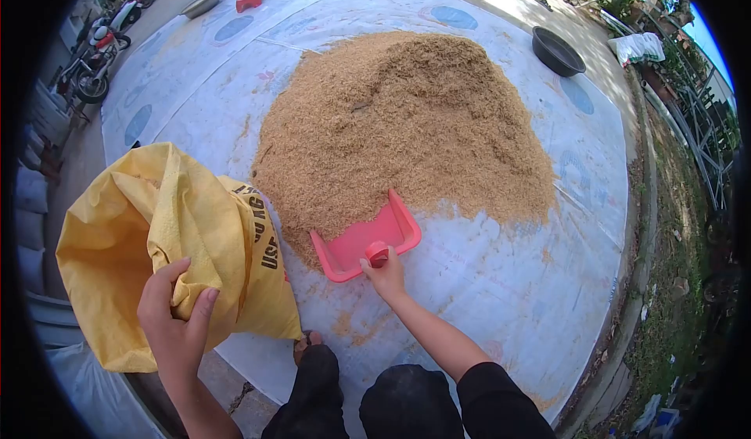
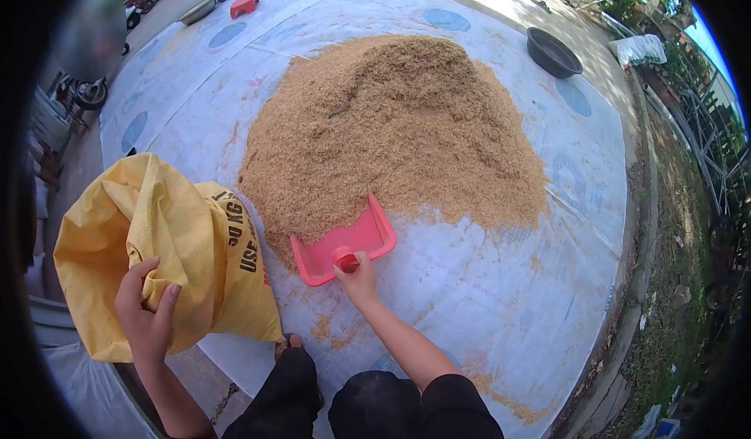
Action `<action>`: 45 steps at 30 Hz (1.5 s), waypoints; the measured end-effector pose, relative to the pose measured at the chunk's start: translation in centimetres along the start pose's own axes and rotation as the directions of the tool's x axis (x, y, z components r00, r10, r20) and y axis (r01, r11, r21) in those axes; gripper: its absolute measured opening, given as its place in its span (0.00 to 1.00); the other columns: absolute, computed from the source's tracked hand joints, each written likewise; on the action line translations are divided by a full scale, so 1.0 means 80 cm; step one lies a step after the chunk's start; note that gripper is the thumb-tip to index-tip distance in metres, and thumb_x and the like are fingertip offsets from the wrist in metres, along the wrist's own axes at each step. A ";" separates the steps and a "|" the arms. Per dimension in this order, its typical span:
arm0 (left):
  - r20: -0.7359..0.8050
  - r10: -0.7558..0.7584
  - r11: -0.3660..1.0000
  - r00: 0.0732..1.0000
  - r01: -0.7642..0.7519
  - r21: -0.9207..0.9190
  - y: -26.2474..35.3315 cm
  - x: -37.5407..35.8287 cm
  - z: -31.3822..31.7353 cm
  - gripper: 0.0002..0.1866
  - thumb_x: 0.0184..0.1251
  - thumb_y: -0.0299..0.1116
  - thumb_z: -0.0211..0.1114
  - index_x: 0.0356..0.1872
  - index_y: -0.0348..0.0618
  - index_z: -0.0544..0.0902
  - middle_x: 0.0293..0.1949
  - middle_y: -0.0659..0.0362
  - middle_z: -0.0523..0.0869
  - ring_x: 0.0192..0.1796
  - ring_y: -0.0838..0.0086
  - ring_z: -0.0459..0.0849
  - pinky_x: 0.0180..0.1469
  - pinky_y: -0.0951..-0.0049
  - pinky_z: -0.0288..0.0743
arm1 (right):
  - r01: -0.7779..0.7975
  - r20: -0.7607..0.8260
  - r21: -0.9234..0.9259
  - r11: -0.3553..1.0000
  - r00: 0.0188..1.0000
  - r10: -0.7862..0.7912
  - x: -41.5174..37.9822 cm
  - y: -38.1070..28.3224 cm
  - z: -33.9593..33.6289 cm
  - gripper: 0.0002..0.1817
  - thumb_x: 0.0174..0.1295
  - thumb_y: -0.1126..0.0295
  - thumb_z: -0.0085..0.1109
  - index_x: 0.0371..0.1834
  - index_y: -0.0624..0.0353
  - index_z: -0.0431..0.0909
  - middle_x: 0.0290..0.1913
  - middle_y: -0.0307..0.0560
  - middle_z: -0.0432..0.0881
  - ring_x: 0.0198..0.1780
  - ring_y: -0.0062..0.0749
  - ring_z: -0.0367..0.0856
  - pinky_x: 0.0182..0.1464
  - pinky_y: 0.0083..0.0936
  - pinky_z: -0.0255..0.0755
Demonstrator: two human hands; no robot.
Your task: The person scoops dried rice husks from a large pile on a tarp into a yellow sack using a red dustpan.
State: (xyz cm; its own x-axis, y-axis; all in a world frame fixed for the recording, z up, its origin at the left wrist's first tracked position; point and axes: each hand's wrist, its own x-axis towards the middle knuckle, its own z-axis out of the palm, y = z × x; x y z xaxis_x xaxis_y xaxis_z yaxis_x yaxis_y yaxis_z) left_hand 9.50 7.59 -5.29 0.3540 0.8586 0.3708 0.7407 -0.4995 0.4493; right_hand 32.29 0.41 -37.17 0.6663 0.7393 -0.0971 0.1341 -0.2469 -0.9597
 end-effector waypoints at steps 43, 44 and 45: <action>0.214 -0.182 0.980 0.960 0.158 0.124 -0.023 -0.039 -0.047 0.31 0.33 0.32 0.76 0.47 0.38 0.78 0.42 0.52 0.81 0.48 0.57 0.76 0.53 0.64 0.67 | 0.006 -0.078 0.018 1.000 0.997 -0.004 -0.050 0.026 -0.082 0.21 0.48 0.65 0.70 0.39 0.62 0.71 0.32 0.48 0.81 0.34 0.31 0.81 0.37 0.27 0.73; 0.207 -0.139 0.986 0.968 0.117 0.115 -0.021 -0.040 -0.051 0.36 0.32 0.32 0.76 0.51 0.39 0.75 0.45 0.52 0.80 0.51 0.57 0.75 0.55 0.64 0.66 | -0.016 -0.067 0.030 0.999 0.998 0.018 -0.060 0.025 -0.095 0.21 0.48 0.66 0.69 0.40 0.63 0.71 0.32 0.47 0.81 0.33 0.30 0.80 0.37 0.26 0.73; 0.200 -0.096 0.991 0.975 0.075 0.107 -0.019 -0.043 -0.056 0.40 0.32 0.33 0.77 0.56 0.41 0.73 0.48 0.52 0.79 0.53 0.57 0.74 0.57 0.64 0.65 | -0.011 -0.058 0.035 0.999 0.998 0.013 -0.069 0.023 -0.109 0.21 0.48 0.66 0.69 0.40 0.63 0.71 0.32 0.47 0.81 0.33 0.30 0.80 0.37 0.26 0.73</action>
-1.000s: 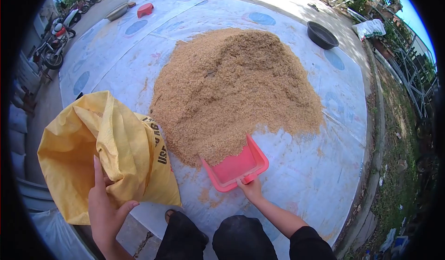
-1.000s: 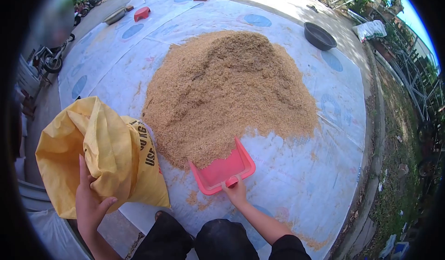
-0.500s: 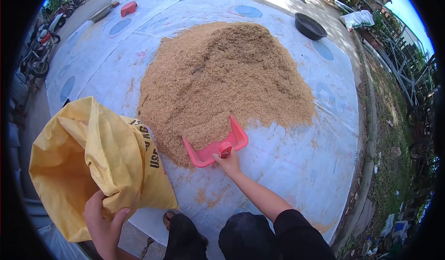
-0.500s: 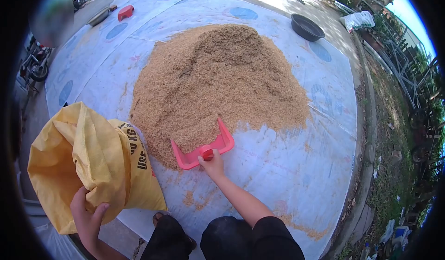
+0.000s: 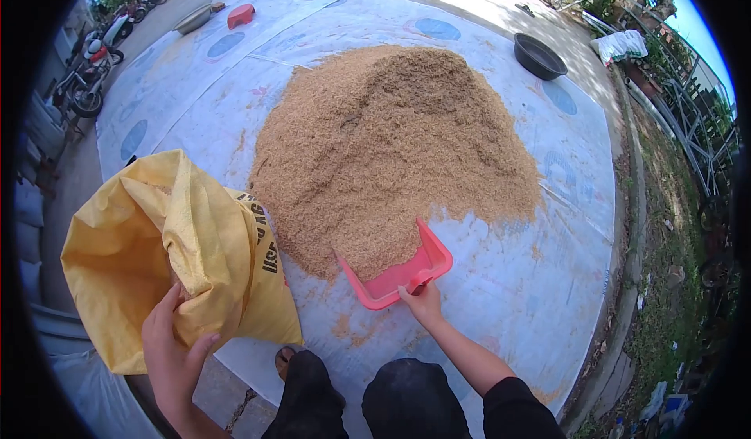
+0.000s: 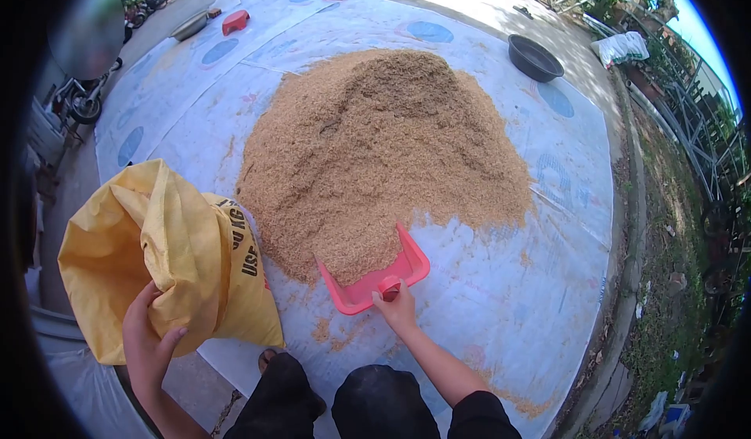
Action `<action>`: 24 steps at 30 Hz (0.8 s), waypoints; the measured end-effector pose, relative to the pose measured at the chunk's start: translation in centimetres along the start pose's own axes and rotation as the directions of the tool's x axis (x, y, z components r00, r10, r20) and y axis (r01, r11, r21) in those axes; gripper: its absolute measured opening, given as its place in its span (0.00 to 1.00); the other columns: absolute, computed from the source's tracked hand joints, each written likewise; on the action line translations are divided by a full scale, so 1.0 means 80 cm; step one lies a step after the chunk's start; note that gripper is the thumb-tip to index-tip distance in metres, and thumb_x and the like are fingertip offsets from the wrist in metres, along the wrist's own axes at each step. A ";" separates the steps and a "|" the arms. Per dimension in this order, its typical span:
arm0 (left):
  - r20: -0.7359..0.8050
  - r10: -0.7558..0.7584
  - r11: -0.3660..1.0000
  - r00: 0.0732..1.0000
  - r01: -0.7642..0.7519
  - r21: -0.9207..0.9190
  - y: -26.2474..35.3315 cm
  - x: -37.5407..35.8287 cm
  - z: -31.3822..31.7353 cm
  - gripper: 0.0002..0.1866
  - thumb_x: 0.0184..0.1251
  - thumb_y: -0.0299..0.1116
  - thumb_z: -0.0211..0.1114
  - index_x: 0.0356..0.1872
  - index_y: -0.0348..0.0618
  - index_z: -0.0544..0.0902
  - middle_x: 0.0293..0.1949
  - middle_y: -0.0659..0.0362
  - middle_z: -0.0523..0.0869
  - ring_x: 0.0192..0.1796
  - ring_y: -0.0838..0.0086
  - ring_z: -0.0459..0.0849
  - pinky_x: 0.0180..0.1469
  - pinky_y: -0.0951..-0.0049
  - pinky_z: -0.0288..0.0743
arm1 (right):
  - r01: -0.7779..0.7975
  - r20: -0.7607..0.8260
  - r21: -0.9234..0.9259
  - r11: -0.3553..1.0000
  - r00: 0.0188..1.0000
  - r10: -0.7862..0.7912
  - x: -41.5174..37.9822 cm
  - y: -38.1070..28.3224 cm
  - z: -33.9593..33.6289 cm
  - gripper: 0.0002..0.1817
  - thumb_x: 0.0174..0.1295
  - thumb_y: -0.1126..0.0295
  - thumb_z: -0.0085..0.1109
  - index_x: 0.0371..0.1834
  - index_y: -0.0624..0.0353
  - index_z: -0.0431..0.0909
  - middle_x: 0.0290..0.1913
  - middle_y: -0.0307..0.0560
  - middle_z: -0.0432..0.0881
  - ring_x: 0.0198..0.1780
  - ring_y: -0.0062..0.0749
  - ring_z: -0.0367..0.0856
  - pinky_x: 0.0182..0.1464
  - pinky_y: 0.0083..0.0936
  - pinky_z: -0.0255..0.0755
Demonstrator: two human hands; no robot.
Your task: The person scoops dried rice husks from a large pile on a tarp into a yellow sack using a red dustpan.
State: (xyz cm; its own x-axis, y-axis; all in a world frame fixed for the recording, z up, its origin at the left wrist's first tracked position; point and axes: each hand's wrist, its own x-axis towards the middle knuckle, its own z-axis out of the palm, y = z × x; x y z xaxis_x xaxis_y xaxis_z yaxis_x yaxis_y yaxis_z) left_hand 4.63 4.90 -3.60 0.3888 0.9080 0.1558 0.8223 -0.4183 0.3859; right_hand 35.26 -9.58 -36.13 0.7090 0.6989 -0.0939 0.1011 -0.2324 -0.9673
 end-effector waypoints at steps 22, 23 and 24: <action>0.052 0.013 0.954 0.999 -0.028 0.297 -0.095 -0.068 -0.062 0.12 0.48 0.27 0.67 0.37 0.49 0.81 0.41 0.66 0.84 0.52 0.72 0.79 0.69 0.45 0.47 | 0.270 0.041 0.110 0.956 0.960 -0.276 -0.036 -0.216 -0.111 0.18 0.46 0.79 0.64 0.38 0.57 0.67 0.39 0.39 0.67 0.40 0.25 0.68 0.47 0.23 0.65; 0.019 0.087 0.944 0.996 -0.089 0.317 -0.101 -0.068 -0.060 0.08 0.49 0.28 0.65 0.33 0.49 0.81 0.36 0.65 0.84 0.46 0.72 0.81 0.68 0.47 0.52 | 0.305 0.045 0.100 0.947 0.950 -0.311 -0.029 -0.238 -0.113 0.18 0.46 0.80 0.63 0.38 0.57 0.67 0.38 0.39 0.66 0.39 0.25 0.68 0.46 0.22 0.65; 0.012 0.083 0.944 0.997 -0.082 0.320 -0.105 -0.064 -0.064 0.08 0.49 0.28 0.65 0.33 0.49 0.81 0.36 0.65 0.84 0.46 0.72 0.81 0.68 0.47 0.52 | 0.312 0.051 0.107 0.944 0.947 -0.318 -0.026 -0.268 -0.112 0.18 0.46 0.80 0.62 0.38 0.57 0.67 0.38 0.38 0.66 0.38 0.24 0.68 0.44 0.21 0.66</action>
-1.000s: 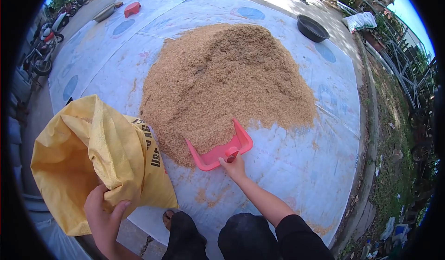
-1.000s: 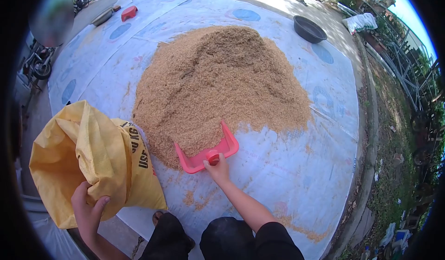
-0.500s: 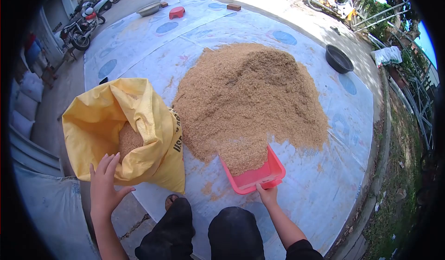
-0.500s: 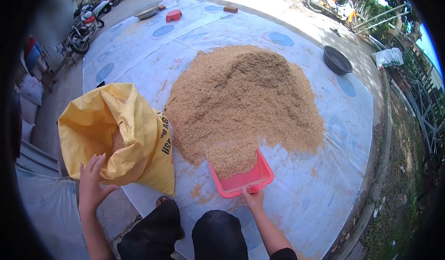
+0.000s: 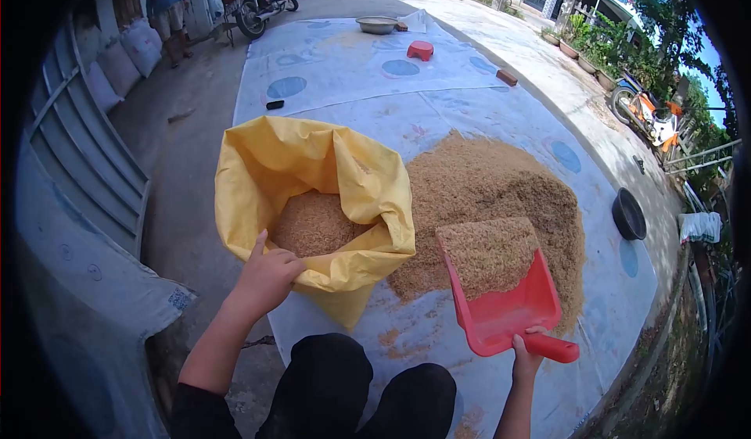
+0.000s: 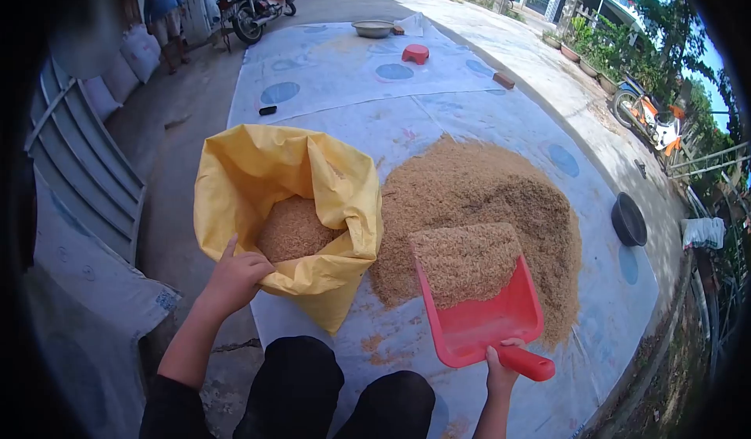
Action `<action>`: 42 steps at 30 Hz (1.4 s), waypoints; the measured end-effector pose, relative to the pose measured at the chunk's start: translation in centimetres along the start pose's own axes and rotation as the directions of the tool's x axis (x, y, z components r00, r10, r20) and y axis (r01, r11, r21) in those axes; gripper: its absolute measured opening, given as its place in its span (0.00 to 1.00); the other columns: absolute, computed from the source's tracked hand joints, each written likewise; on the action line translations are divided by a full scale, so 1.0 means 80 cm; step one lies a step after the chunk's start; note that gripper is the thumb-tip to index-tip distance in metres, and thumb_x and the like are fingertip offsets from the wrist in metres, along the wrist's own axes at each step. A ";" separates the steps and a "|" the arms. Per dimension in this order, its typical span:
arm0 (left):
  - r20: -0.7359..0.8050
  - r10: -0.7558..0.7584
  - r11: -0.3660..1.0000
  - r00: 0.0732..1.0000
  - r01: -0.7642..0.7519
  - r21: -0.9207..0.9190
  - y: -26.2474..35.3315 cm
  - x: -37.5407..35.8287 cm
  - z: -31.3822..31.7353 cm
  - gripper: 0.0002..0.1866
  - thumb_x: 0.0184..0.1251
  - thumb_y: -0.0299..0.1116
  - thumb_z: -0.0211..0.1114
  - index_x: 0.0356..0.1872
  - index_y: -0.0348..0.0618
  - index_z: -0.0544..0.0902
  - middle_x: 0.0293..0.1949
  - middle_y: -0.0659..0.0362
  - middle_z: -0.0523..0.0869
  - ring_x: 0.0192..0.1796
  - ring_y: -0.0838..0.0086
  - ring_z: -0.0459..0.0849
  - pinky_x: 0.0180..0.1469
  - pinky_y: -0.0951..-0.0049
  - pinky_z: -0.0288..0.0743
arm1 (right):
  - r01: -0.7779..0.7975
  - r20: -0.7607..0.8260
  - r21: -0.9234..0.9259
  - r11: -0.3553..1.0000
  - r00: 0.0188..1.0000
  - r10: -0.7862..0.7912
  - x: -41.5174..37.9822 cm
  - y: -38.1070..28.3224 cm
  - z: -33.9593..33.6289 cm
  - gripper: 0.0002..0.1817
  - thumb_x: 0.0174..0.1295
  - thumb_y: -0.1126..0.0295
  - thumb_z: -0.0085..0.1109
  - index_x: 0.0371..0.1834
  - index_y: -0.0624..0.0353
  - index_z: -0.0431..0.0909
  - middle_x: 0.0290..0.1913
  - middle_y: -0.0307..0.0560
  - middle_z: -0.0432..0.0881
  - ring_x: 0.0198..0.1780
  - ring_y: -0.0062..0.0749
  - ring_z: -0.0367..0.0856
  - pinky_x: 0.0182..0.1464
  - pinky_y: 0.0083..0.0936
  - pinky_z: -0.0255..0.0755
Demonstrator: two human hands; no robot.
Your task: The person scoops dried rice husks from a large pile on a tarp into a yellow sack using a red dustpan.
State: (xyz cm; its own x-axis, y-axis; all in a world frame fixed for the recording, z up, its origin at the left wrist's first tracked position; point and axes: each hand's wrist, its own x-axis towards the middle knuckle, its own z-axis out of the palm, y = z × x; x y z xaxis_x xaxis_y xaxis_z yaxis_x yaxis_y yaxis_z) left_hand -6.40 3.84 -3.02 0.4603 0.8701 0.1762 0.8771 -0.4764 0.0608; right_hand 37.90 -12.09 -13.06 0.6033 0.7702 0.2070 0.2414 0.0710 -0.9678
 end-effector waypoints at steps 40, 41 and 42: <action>0.058 0.299 0.943 0.952 -0.286 -0.169 -0.058 0.008 -0.068 0.05 0.51 0.28 0.58 0.28 0.46 0.81 0.24 0.63 0.81 0.32 0.72 0.81 0.41 0.72 0.66 | 0.553 0.940 -0.289 0.782 0.319 0.122 0.184 -0.394 0.378 0.22 0.41 0.69 0.64 0.42 0.66 0.74 0.36 0.46 0.79 0.38 0.25 0.78 0.42 0.25 0.74; 0.045 0.308 0.941 0.950 -0.297 -0.163 -0.060 0.007 -0.063 0.05 0.51 0.28 0.58 0.29 0.46 0.81 0.24 0.63 0.81 0.32 0.72 0.81 0.42 0.72 0.66 | 0.545 0.937 -0.318 0.776 0.306 0.169 0.181 -0.393 0.390 0.22 0.40 0.70 0.64 0.41 0.66 0.73 0.35 0.45 0.78 0.37 0.25 0.78 0.41 0.25 0.74; 0.033 0.318 0.938 0.948 -0.309 -0.157 -0.063 0.006 -0.057 0.06 0.51 0.28 0.58 0.29 0.46 0.82 0.25 0.63 0.81 0.32 0.72 0.81 0.42 0.73 0.66 | 0.541 0.935 -0.322 0.777 0.310 0.172 0.177 -0.392 0.403 0.22 0.40 0.70 0.64 0.41 0.66 0.73 0.35 0.45 0.78 0.37 0.25 0.78 0.41 0.25 0.74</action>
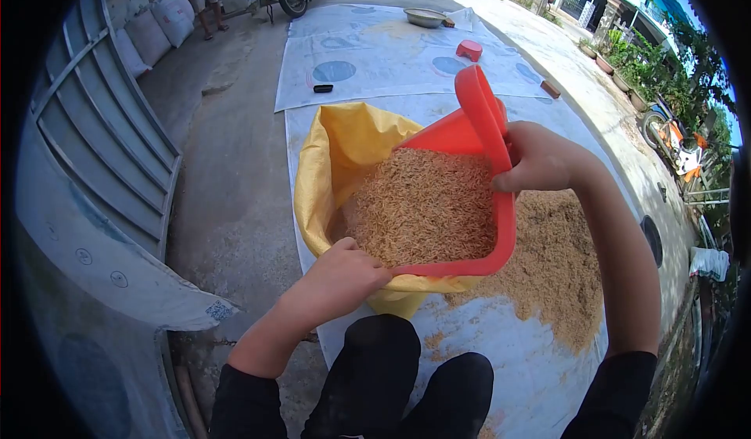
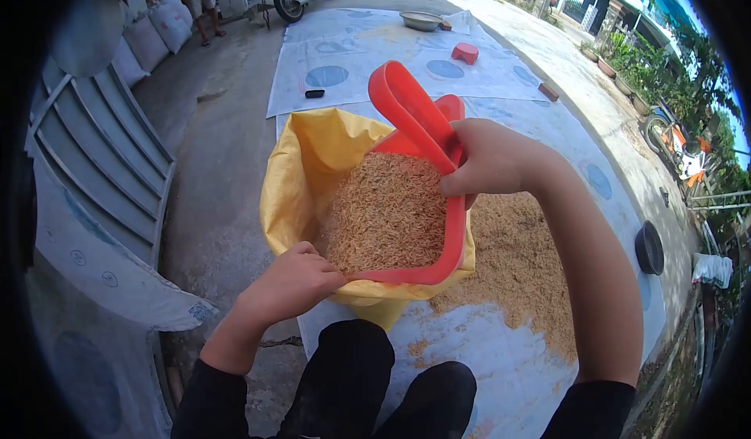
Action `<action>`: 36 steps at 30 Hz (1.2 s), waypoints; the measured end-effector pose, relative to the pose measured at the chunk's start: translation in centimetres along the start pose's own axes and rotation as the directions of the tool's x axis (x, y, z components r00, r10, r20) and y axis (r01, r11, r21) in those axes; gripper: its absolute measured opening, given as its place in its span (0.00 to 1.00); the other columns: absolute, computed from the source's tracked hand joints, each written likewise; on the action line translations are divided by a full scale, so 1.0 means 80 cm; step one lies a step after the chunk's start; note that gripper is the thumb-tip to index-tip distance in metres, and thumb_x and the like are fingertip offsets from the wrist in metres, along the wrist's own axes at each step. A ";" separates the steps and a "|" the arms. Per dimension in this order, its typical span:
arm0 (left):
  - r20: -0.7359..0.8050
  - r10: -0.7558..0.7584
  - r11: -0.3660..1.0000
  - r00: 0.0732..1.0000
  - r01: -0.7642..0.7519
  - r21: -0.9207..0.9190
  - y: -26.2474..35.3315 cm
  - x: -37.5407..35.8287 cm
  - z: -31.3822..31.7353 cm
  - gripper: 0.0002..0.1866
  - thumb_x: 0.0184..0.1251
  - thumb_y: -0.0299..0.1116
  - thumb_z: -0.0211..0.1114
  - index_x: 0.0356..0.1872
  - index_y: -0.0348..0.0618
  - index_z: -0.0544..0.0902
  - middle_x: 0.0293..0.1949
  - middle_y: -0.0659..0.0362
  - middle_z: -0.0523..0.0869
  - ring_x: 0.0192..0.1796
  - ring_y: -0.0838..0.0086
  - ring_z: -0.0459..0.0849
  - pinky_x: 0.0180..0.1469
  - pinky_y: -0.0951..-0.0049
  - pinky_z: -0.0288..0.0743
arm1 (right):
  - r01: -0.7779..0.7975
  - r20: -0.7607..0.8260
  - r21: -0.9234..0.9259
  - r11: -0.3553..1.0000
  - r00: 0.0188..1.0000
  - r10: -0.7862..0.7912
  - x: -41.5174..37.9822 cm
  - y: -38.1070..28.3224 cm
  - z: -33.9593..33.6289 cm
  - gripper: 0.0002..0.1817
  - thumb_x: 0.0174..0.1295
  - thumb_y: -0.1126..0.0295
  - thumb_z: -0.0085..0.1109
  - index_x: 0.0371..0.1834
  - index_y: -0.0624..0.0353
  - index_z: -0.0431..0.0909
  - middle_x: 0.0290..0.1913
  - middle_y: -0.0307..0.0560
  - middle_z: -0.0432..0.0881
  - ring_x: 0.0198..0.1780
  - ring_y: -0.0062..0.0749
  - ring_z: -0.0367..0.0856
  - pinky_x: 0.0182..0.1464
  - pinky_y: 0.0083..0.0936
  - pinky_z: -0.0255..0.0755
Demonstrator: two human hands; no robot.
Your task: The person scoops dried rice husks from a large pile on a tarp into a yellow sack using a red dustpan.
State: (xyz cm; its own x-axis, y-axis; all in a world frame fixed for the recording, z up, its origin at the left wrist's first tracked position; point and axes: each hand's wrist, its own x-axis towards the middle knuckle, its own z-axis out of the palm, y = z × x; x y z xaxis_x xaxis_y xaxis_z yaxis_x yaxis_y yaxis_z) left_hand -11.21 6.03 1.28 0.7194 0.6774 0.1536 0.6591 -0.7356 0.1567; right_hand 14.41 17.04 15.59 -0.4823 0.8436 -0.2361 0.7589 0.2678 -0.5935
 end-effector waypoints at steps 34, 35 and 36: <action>0.135 -0.203 0.972 0.970 0.216 -0.091 0.088 0.073 0.016 0.38 0.35 0.39 0.77 0.55 0.43 0.74 0.35 0.54 0.84 0.43 0.59 0.81 0.64 0.51 0.56 | 0.049 -0.388 0.357 0.933 0.916 0.101 -0.242 0.201 0.013 0.16 0.45 0.69 0.67 0.35 0.63 0.74 0.34 0.40 0.77 0.35 0.25 0.77 0.37 0.22 0.72; 0.146 -0.250 0.965 0.957 0.259 -0.046 0.091 0.077 0.020 0.38 0.35 0.38 0.77 0.55 0.43 0.75 0.35 0.53 0.84 0.44 0.59 0.81 0.64 0.52 0.56 | 0.047 -0.452 0.371 0.928 0.881 0.136 -0.273 0.232 0.030 0.15 0.44 0.69 0.67 0.34 0.61 0.73 0.31 0.38 0.75 0.35 0.22 0.75 0.37 0.21 0.71; 0.153 -0.305 0.951 0.940 0.308 0.003 0.095 0.081 0.023 0.37 0.35 0.38 0.77 0.54 0.42 0.75 0.36 0.53 0.83 0.44 0.59 0.80 0.65 0.52 0.56 | 0.033 -0.500 0.423 0.905 0.842 0.203 -0.308 0.256 0.048 0.15 0.44 0.70 0.68 0.33 0.59 0.73 0.32 0.38 0.74 0.35 0.21 0.74 0.37 0.20 0.69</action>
State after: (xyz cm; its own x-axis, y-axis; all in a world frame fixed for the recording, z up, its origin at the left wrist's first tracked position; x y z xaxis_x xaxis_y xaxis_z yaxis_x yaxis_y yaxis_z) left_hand -1.12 4.83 1.71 0.5090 0.8591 -0.0526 0.8493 -0.4914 0.1931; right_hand 40.19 -0.05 6.29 -0.0334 0.9973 0.0651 0.4861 0.0731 -0.8709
